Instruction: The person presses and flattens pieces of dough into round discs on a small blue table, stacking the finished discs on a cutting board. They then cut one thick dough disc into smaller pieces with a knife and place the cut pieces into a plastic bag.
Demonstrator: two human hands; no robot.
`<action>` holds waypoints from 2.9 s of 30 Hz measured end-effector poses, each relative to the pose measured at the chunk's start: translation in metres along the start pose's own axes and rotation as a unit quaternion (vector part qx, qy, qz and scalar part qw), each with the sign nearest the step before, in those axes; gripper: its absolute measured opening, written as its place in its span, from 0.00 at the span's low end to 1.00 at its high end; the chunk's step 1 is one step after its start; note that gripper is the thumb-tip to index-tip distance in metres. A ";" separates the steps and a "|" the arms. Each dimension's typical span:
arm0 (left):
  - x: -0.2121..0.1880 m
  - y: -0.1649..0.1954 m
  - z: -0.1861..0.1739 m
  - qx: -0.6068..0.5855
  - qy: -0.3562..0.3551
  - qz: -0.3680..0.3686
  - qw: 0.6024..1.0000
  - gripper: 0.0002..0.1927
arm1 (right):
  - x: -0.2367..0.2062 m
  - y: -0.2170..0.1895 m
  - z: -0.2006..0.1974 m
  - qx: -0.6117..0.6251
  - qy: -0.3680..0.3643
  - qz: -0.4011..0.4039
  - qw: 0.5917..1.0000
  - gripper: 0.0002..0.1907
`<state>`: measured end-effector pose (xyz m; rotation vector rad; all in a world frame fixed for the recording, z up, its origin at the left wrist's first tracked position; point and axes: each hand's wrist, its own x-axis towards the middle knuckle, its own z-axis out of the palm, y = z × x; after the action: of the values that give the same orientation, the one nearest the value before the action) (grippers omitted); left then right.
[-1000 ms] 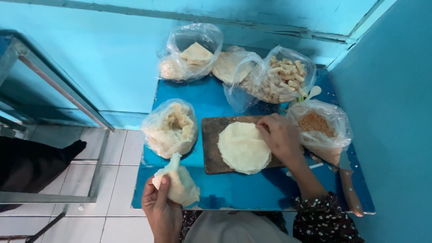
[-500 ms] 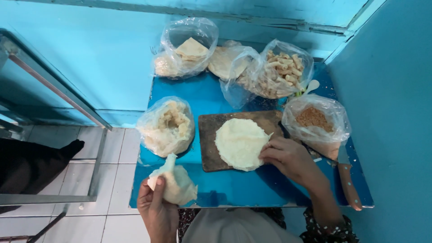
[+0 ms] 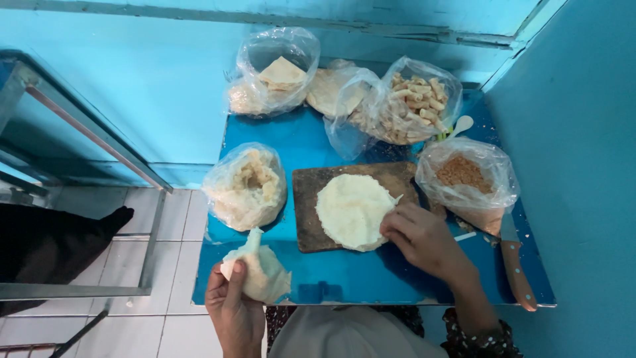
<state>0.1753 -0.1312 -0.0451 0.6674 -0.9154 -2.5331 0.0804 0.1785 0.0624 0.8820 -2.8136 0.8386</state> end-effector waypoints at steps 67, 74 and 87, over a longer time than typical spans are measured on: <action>-0.040 -0.034 0.090 -0.068 -0.175 -0.218 0.958 0.19 | -0.016 -0.022 0.070 0.392 0.066 0.202 0.895 0.10; -0.044 -0.053 0.083 0.097 -0.211 -0.097 0.968 0.18 | -0.029 -0.008 0.079 0.512 0.042 0.209 0.832 0.12; -0.057 -0.051 0.096 0.156 -0.267 0.028 0.951 0.04 | -0.029 -0.045 0.052 0.282 0.125 0.137 0.941 0.07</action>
<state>0.1617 -0.0196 0.0033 0.0133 -1.5113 -2.5810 0.1340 0.1349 0.0329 0.3728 -2.5279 1.7153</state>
